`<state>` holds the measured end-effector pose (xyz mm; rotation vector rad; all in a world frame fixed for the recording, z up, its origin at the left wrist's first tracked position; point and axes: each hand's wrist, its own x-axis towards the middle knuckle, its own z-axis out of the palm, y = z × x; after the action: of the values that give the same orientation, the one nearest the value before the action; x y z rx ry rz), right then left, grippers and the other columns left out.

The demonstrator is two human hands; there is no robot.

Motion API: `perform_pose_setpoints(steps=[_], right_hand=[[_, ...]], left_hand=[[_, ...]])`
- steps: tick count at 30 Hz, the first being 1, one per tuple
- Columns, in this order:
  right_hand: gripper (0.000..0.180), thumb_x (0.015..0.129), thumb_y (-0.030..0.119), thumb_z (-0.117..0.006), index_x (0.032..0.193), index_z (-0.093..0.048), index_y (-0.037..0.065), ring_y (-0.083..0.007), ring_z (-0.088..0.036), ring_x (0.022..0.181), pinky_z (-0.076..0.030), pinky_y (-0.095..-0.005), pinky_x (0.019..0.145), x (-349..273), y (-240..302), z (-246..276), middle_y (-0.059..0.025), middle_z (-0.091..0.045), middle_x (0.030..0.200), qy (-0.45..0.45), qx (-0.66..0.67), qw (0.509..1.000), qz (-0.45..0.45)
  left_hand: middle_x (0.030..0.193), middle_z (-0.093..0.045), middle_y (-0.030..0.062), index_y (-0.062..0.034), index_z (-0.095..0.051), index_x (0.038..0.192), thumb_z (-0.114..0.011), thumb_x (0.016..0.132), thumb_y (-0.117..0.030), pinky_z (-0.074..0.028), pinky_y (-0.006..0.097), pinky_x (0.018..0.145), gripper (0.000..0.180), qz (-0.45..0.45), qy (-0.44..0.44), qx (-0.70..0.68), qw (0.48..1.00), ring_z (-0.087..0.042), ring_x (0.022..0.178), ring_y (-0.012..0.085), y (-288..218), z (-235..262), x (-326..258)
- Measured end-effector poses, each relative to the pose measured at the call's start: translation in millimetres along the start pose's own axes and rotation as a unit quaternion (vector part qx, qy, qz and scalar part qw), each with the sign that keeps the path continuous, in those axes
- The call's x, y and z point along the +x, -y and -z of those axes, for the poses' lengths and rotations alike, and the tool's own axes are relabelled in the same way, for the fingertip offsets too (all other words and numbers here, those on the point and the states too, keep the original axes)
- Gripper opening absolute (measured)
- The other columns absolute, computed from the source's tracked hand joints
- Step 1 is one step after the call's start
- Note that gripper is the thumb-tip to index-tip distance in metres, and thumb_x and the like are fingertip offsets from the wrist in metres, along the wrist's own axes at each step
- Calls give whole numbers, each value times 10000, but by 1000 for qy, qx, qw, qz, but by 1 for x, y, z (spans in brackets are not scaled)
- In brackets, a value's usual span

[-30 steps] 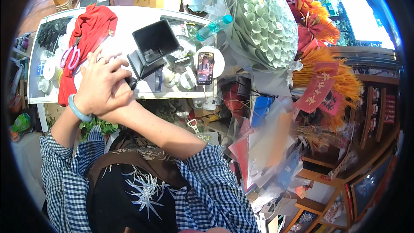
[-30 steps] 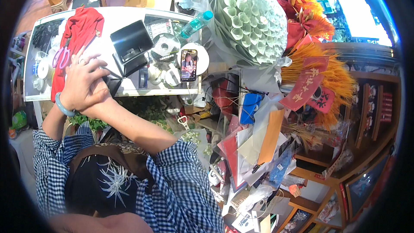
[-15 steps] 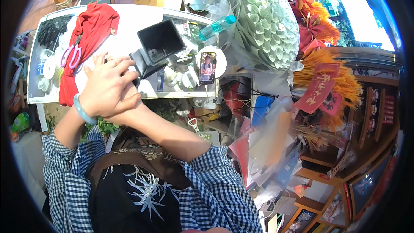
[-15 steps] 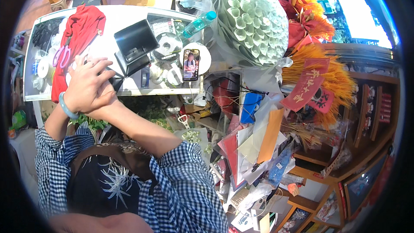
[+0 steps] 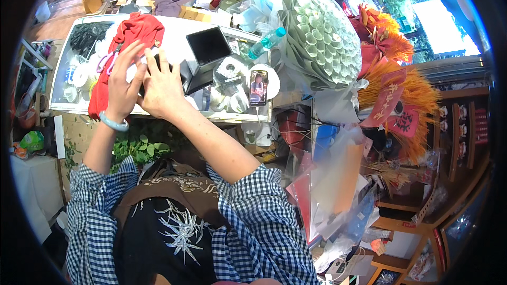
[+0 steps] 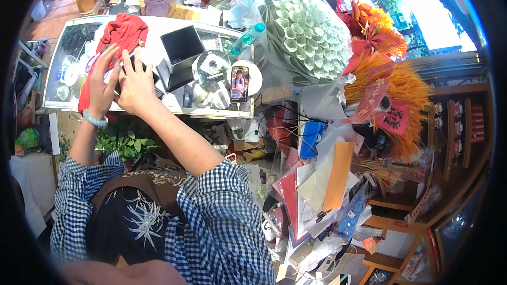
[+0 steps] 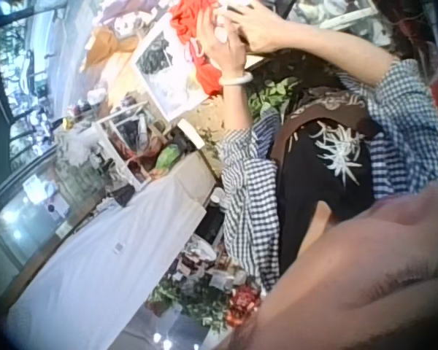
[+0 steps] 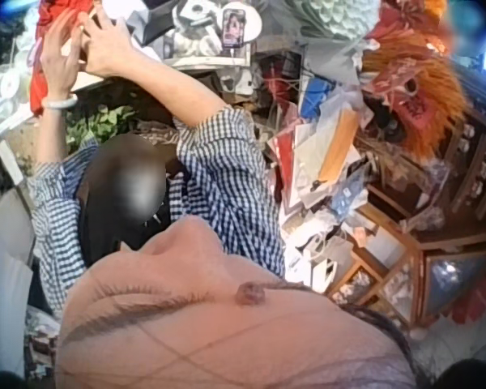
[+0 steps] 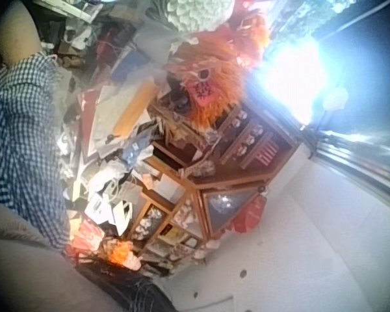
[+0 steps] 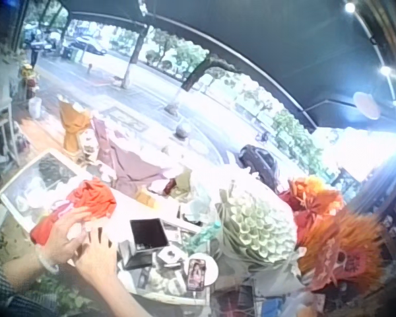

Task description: The person assembles two black square boxes by folding and taping their edges. They use yellow tape and scissors to secure the joints, then place the finished boxes on the table.

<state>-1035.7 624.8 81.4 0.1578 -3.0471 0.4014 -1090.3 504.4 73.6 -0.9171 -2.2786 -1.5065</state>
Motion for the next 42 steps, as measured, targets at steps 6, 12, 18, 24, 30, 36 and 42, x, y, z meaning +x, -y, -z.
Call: perform_pose_setpoints(steps=[6,12,18,24,30,36,42], right_hand=[[596,888,389,-521,1338,-436,7,-378,-429,1240,-485,-494,884,2,-1,23,-160,-479,1336,29,34,999,-23],[358,855,237,-552,1119,-578,-2,-359,-492,1178,-431,-518,935,16,-19,28,-162,-564,1208,27,5,999,21],[295,889,217,-513,1126,-588,58,-341,-512,1153,-432,-499,924,25,-23,-21,-148,-582,1155,-279,-132,935,177],[294,891,224,-511,1121,-587,57,-342,-518,1144,-439,-493,917,24,-29,-26,-151,-586,1147,-102,-50,986,120],[295,893,232,-509,1116,-586,56,-343,-524,1136,-446,-486,909,25,-24,-18,-155,-590,1140,-57,-28,992,108],[295,895,239,-507,1112,-585,55,-345,-531,1127,-453,-480,901,26,-22,-18,-159,-593,1132,-40,-21,994,103],[296,897,247,-505,1107,-584,53,-346,-537,1118,-460,-474,894,29,-19,-21,-163,-597,1124,-24,-15,994,105]], left_hand=[[1346,-489,140,10,-430,1359,-432,1010,-334,-302,335,1085,491,191,72,-292,934,-424,1286,218,26,-10,-24],[1290,-536,188,5,-452,1340,-547,951,-323,-371,360,1030,517,72,18,-57,996,-506,1217,280,6,3,7],[1250,-568,212,-50,-458,1357,-590,902,-311,-407,388,1000,541,55,231,33,971,-535,1188,327,-27,-8,37],[1106,-619,151,-65,-587,1211,-581,879,-413,-415,405,928,481,-23,209,168,963,-569,1051,318,-21,-30,28],[924,-630,89,-61,-675,943,-609,834,-412,-406,383,791,374,-43,132,142,980,-574,909,273,-18,-34,21],[919,-616,85,-69,-667,918,-609,832,-407,-397,380,793,354,-19,166,144,975,-561,916,269,-17,-31,25],[913,-617,85,-90,-676,907,-612,822,-402,-394,374,795,330,4,216,137,967,-557,919,270,-16,-27,32]])
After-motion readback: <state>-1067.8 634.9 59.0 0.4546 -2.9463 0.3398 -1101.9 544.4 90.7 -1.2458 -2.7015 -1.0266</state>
